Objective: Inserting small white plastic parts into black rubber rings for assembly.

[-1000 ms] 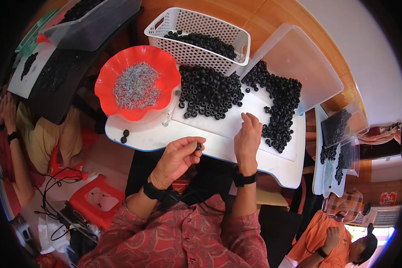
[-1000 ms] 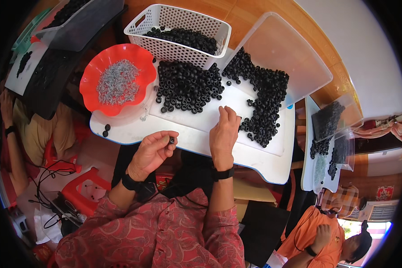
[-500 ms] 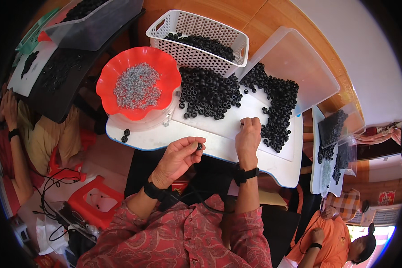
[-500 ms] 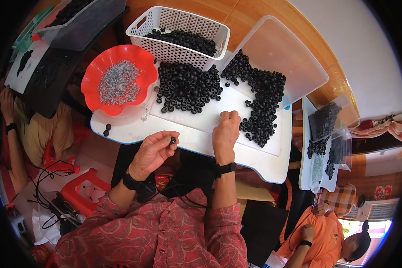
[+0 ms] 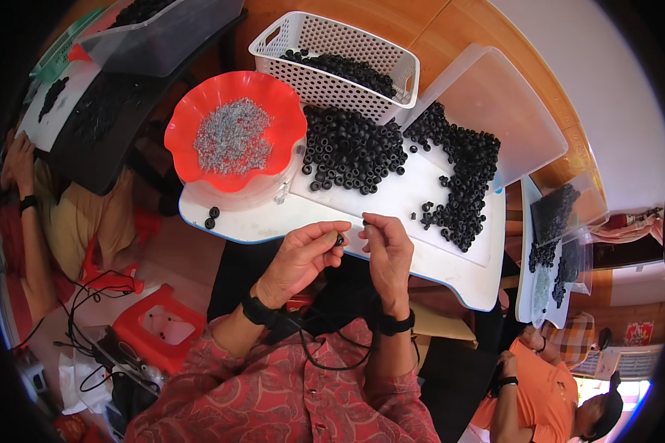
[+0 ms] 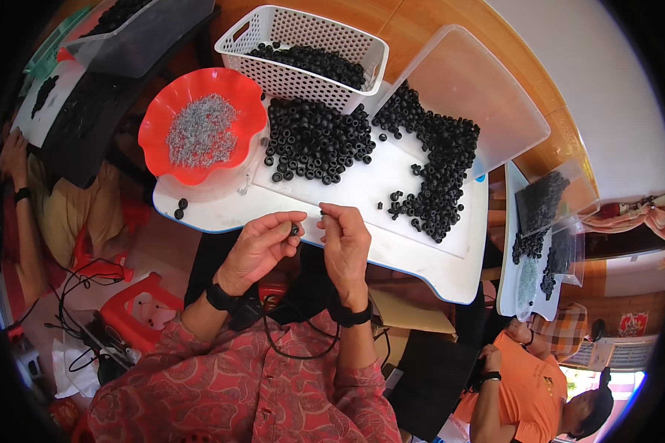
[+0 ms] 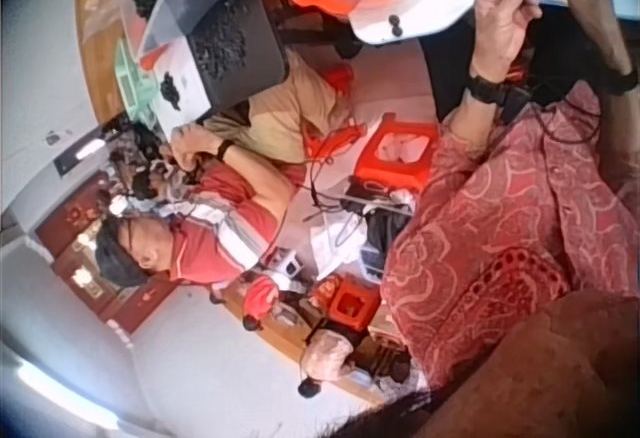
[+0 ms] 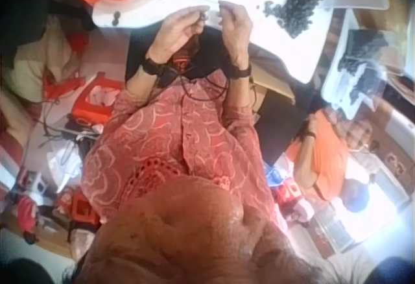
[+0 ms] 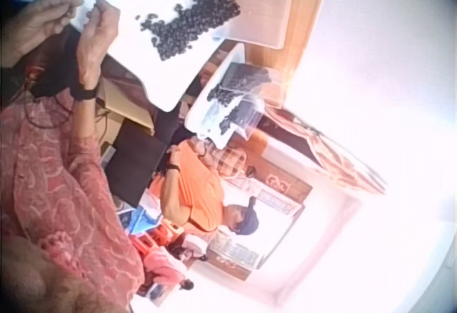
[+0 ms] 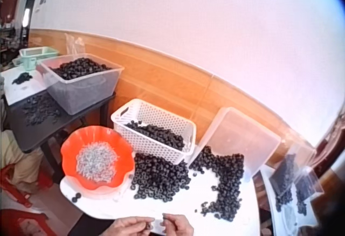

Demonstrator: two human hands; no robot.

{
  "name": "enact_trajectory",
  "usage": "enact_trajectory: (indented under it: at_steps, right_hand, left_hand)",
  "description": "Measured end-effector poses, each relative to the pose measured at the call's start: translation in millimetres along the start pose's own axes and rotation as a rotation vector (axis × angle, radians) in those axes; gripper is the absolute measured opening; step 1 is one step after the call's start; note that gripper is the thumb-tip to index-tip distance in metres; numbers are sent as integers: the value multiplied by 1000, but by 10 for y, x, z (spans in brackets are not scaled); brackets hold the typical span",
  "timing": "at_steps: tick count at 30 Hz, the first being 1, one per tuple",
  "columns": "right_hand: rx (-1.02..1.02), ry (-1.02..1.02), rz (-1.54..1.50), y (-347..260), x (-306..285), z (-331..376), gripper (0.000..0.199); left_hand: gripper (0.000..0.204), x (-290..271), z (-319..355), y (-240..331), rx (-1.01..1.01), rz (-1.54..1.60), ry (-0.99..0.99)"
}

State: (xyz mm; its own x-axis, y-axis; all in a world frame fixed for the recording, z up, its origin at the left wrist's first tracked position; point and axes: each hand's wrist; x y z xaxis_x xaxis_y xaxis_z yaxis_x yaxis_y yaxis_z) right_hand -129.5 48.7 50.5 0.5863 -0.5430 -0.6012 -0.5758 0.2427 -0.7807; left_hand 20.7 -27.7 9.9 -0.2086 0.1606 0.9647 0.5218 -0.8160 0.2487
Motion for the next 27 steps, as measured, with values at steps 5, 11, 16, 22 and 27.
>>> enact_trajectory:
  at_steps: [5, 11, 16, 22, 27]
  right_hand:
    - [73, 30, -1, -90, 66, 143, 17]
    - [72, 60, -45, -92, 83, 224, 18]
    - [-5, 104, -53, -115, 85, 251, 18]
    - [-37, 136, -30, -98, 97, 259, 18]
    - [-16, 162, -90, -99, 127, 297, 14]
  left_hand:
    - [34, 35, 2, -47, 13, -92, 33]
    - [34, 41, 6, -85, 16, -71, 11]
    - [34, 40, -1, -106, 14, -52, 0]
    - [35, -7, -30, -129, -15, 41, -25]
    - [31, -43, -45, -141, -128, 361, 12]
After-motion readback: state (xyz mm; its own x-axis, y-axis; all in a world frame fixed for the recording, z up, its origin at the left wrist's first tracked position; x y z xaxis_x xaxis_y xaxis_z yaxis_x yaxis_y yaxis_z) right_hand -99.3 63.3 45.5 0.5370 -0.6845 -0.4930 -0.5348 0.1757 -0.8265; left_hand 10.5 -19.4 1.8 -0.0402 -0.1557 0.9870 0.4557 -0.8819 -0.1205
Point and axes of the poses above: each hand's wrist, its own z-axis away from the middle knuckle, its own x-axis out of the palm, y = z × x, and after that the axes turned 15 degrees about z, right-handed
